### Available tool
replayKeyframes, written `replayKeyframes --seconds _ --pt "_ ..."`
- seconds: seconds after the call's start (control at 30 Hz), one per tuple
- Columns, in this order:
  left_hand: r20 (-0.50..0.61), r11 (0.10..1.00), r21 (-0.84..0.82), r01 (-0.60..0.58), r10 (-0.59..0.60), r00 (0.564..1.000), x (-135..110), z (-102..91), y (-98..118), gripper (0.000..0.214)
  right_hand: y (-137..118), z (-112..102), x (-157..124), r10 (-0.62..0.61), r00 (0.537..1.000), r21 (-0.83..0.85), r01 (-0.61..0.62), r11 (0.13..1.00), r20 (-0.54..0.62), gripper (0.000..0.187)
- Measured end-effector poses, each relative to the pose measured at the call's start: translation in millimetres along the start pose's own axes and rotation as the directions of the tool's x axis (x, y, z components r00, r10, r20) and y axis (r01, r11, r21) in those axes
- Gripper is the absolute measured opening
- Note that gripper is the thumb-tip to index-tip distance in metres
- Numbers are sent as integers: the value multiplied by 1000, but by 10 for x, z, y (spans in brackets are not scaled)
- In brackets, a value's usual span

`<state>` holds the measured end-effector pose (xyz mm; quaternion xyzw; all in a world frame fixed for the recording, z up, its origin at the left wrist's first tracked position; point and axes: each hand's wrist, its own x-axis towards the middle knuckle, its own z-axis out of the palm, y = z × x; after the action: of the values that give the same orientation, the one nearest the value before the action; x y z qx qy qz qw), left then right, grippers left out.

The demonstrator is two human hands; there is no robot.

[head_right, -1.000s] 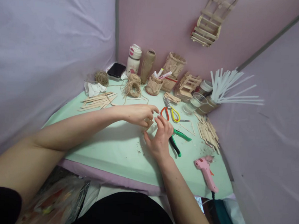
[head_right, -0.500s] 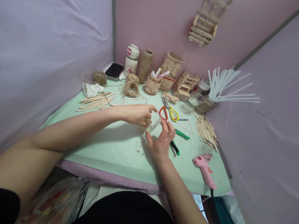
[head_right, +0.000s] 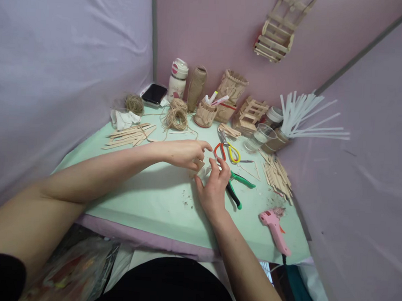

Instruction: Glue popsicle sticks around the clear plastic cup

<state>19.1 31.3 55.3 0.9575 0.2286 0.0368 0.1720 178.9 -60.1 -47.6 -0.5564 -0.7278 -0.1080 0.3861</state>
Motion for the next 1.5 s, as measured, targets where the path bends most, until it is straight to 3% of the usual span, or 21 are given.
replayKeyframes --seconds 0.23,0.73,0.87,0.97,1.03,1.07,1.13,1.2,1.27,1.37,1.5 --pt "-13 999 41 3 -2 1000 12 8 7 11 -7 21 -2 -2 1000 -15 2 1000 -9 66" --pt "-65 999 -36 -20 18 998 26 54 -31 9 -27 19 34 66 998 35 -66 997 3 60" --pt "-71 995 -95 8 -14 997 -11 -11 -19 7 -24 -16 64 103 994 139 -99 985 -24 74" --pt "-167 956 -265 123 -171 971 -31 -56 -85 9 18 -68 95 245 968 376 -211 902 -44 78" --pt "-218 861 -474 186 -319 922 -40 -44 -163 13 74 -88 106 386 922 585 -322 744 17 70" --pt "-214 768 -609 198 -400 891 -46 -19 -204 16 105 -91 110 449 891 672 -375 638 71 66" --pt "-106 478 -855 202 -543 833 -70 70 -272 22 157 -88 117 546 812 780 -474 410 206 61" --pt "-6 177 -976 128 -607 795 -116 199 -304 29 176 -84 128 596 720 811 -555 185 357 57" --pt "37 -2 -999 45 -612 790 -175 341 -294 34 156 -88 143 580 655 800 -600 10 484 52" --pt "74 -108 -994 7 -634 770 -247 518 -224 39 101 -109 161 507 633 772 -626 -111 585 49" --pt "74 -143 -989 -23 -637 768 -249 631 -120 38 90 -137 146 483 644 763 -641 -82 593 50"
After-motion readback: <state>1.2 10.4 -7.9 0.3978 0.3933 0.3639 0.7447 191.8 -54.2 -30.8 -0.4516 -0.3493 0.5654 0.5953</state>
